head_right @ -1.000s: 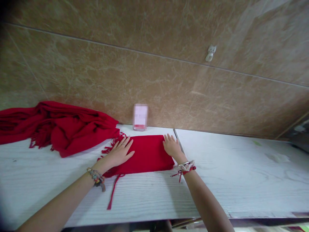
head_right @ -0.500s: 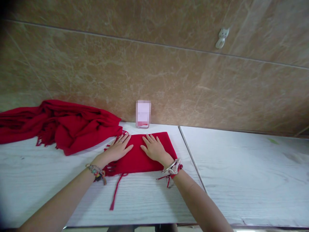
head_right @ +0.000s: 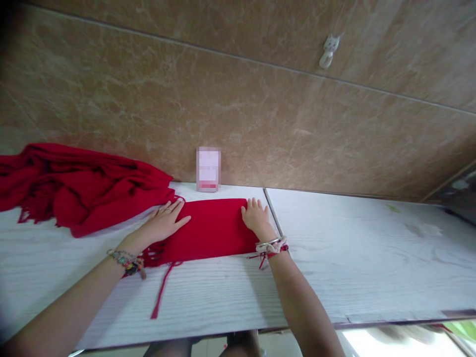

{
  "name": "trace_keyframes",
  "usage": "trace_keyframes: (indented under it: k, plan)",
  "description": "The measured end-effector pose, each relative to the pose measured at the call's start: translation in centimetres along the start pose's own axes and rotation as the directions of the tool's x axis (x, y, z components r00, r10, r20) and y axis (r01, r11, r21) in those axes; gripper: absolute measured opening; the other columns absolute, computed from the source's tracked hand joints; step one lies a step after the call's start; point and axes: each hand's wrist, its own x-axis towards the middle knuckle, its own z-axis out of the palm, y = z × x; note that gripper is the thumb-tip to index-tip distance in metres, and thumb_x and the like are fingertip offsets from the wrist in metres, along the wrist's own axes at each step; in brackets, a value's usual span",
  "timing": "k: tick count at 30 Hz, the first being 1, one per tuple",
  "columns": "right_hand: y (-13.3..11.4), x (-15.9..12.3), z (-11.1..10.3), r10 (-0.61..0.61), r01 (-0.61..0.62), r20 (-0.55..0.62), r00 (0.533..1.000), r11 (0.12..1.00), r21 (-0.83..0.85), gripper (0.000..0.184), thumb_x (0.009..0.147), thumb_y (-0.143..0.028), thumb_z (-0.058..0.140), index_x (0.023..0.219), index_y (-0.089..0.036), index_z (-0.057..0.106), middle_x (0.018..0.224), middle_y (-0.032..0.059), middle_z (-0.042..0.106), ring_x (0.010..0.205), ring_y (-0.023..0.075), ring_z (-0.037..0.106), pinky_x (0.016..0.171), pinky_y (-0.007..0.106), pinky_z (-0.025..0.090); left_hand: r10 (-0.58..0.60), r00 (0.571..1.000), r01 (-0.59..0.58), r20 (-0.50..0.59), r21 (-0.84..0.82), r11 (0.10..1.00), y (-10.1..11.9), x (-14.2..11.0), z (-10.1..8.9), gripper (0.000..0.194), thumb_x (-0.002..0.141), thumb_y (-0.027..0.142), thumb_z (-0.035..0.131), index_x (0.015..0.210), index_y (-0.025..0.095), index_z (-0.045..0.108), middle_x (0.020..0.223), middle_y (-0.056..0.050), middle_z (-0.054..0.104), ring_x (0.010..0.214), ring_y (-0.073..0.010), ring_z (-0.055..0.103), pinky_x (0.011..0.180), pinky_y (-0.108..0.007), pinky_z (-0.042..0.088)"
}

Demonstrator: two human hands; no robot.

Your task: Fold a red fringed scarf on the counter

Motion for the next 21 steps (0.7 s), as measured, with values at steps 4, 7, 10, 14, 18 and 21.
trace_keyframes:
  k: [4, 7, 10, 14, 18, 21]
  plan:
    - [-1.4, -0.8, -1.2, -0.143, 0.135, -0.267, 0.953, 0.99, -0.05, 0.043, 0.091, -0.021, 0.031, 0.129, -0.004, 0.041, 0.14, 0.0191, 0.032, 0.131, 0.0295, 0.025, 0.104, 0.051, 0.021, 0.06, 0.975, -0.042, -0.216, 0.088, 0.995, -0.2, 0.1, -0.3, 0.048, 0.088, 0.033, 0.031, 0.129, 0.01, 0.041, 0.138, -0.013, 0.038, 0.13, -0.0266, 0.029, 0.102, -0.044, 0.03]
    - [-3.9, -2.3, -1.5, -0.33, 0.349, -0.284, 0.9, 0.937, 0.018, 0.046, 0.091, -0.03, 0.032, 0.131, -0.006, 0.04, 0.141, 0.0161, 0.032, 0.132, 0.0262, 0.024, 0.106, 0.046, 0.022, 0.14, 0.945, -0.12, -0.296, 0.085, 0.989, -0.6, 0.6, -0.1, 0.045, 0.088, 0.029, 0.03, 0.127, 0.01, 0.044, 0.137, -0.013, 0.041, 0.128, -0.0246, 0.032, 0.101, -0.041, 0.032]
    - [-5.9, -3.6, -0.8, -0.479, 0.501, -0.179, 0.859, 0.859, 0.103, 0.051, 0.091, -0.039, 0.034, 0.132, -0.009, 0.039, 0.14, 0.0131, 0.035, 0.131, 0.025, 0.026, 0.105, 0.045, 0.025, 0.22, 0.948, -0.22, -0.229, 0.03, 0.975, -1.1, 1.1, 0.7, 0.051, 0.088, 0.035, 0.03, 0.132, 0.01, 0.036, 0.141, -0.013, 0.034, 0.131, -0.0241, 0.027, 0.104, -0.04, 0.028]
    - [-6.1, -3.8, 0.2, -0.512, 0.515, -0.062, 0.857, 0.842, 0.161, 0.051, 0.091, -0.041, 0.032, 0.134, -0.012, 0.037, 0.141, 0.0113, 0.034, 0.13, 0.0249, 0.028, 0.105, 0.047, 0.024, 0.201, 0.979, -0.203, -0.042, -0.067, 0.977, -1.8, 1.6, 1.6, 0.057, 0.089, 0.043, 0.026, 0.139, 0.015, 0.025, 0.146, -0.011, 0.022, 0.134, -0.0248, 0.017, 0.105, -0.044, 0.023]
    - [-5.0, -2.8, 0.5, -0.486, 0.484, -0.026, 0.874, 0.862, 0.151, 0.052, 0.092, -0.043, 0.03, 0.135, -0.015, 0.035, 0.143, 0.0098, 0.029, 0.131, 0.0256, 0.025, 0.105, 0.048, 0.022, 0.17, 0.985, -0.167, 0.024, -0.087, 0.982, -1.8, 1.6, 1.4, 0.06, 0.088, 0.046, 0.024, 0.141, 0.019, 0.018, 0.148, -0.009, 0.016, 0.135, -0.0241, 0.011, 0.106, -0.045, 0.019]
    - [-4.3, -2.2, 0.5, -0.443, 0.443, -0.024, 0.896, 0.89, 0.111, 0.052, 0.092, -0.042, 0.03, 0.135, -0.015, 0.035, 0.143, 0.0096, 0.03, 0.131, 0.0267, 0.024, 0.105, 0.048, 0.022, 0.136, 0.99, -0.132, 0.044, -0.078, 0.988, -1.7, 1.5, 0.9, 0.061, 0.088, 0.047, 0.025, 0.141, 0.018, 0.017, 0.148, -0.008, 0.015, 0.136, -0.0234, 0.01, 0.107, -0.045, 0.018]
